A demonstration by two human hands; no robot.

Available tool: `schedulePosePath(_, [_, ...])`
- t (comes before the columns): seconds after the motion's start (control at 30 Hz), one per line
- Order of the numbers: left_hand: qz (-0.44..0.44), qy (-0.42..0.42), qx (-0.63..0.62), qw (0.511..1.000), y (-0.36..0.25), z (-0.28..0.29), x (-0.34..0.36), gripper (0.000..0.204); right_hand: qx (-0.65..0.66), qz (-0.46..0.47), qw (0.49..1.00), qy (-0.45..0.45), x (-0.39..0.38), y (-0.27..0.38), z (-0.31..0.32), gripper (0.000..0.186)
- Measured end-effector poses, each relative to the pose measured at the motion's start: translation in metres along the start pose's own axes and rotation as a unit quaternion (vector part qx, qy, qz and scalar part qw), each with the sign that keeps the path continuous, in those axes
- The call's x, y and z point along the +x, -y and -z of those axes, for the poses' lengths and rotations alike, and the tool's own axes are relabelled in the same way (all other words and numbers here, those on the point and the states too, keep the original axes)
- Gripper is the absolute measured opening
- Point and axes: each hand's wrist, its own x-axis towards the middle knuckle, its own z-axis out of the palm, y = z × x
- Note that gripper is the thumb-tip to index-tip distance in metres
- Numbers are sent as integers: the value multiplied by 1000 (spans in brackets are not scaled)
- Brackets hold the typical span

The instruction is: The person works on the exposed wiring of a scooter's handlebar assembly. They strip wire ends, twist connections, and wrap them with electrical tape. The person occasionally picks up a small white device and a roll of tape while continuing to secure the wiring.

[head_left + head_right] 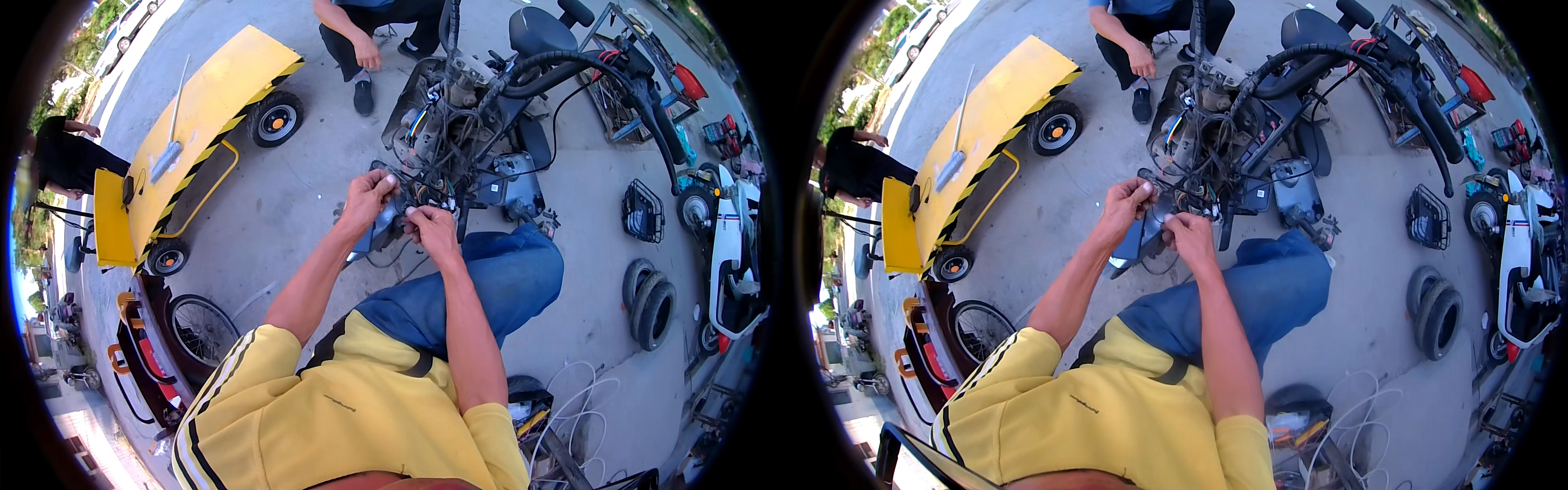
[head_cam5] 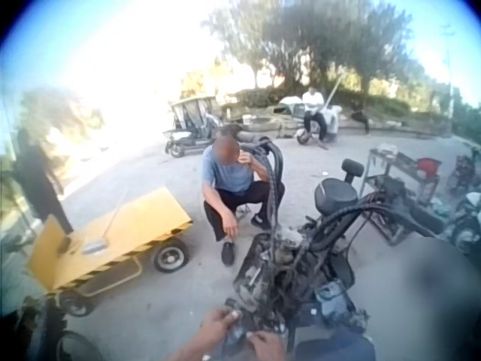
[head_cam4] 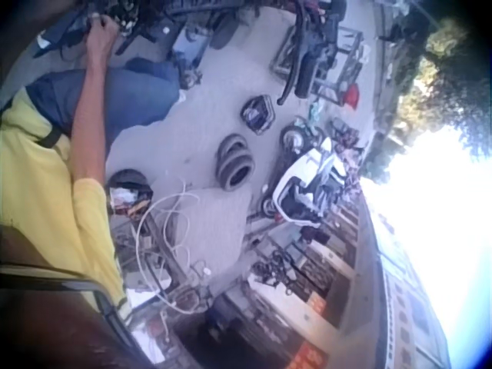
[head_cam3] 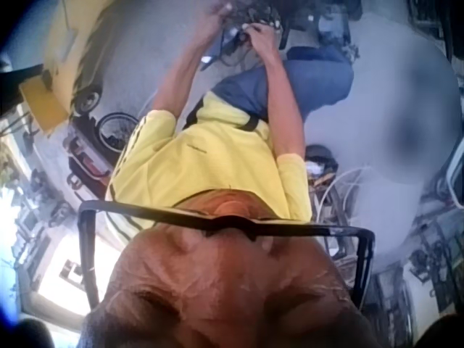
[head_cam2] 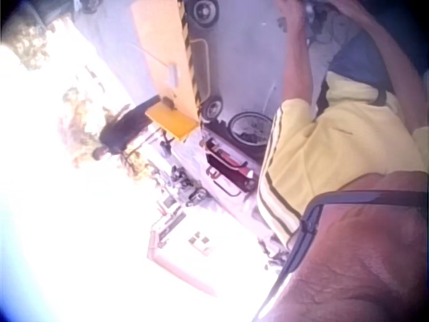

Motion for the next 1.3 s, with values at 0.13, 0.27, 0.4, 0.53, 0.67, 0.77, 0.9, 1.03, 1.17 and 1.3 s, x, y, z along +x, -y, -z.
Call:
schedulePosePath(0.13, [2,-38,-13,999,-8,-3,3,23,7,13,1000,-11,-3,-4,4,35])
schedulePosePath(0.27, [-59,-88,88,991,-1,6,16,22,7,10,1000,-18,-7,1,6,38])
schedulePosePath(0.4, [-34,-74,13,997,-7,8,20,23,0,1,1000,-31,-15,3,8,43])
schedulePosePath(0.53, [-35,-50,21,998,-35,-6,19,26,4,16,999,-49,-18,4,8,45])
schedulePosePath(0.67, [-10,-31,-10,999,-44,-9,26,27,-8,23,998,-62,-19,4,7,45])
schedulePosePath(0.77, [2,-20,-38,999,-43,-12,30,25,-9,28,998,-61,-19,4,7,45])
schedulePosePath(0.9, [-2,-1,-34,999,-38,-15,39,24,1,20,998,-60,-19,6,7,45])
schedulePosePath(1.03, [7,-3,-29,1000,-40,-17,41,22,15,15,998,-65,-18,2,6,42])
schedulePosePath(1.17, [-10,5,3,1000,-38,-15,45,21,8,16,997,-69,-16,2,9,41])
schedulePosePath(1.3, [-93,-92,74,989,-43,-8,59,21,21,29,998,-60,-18,0,7,41])
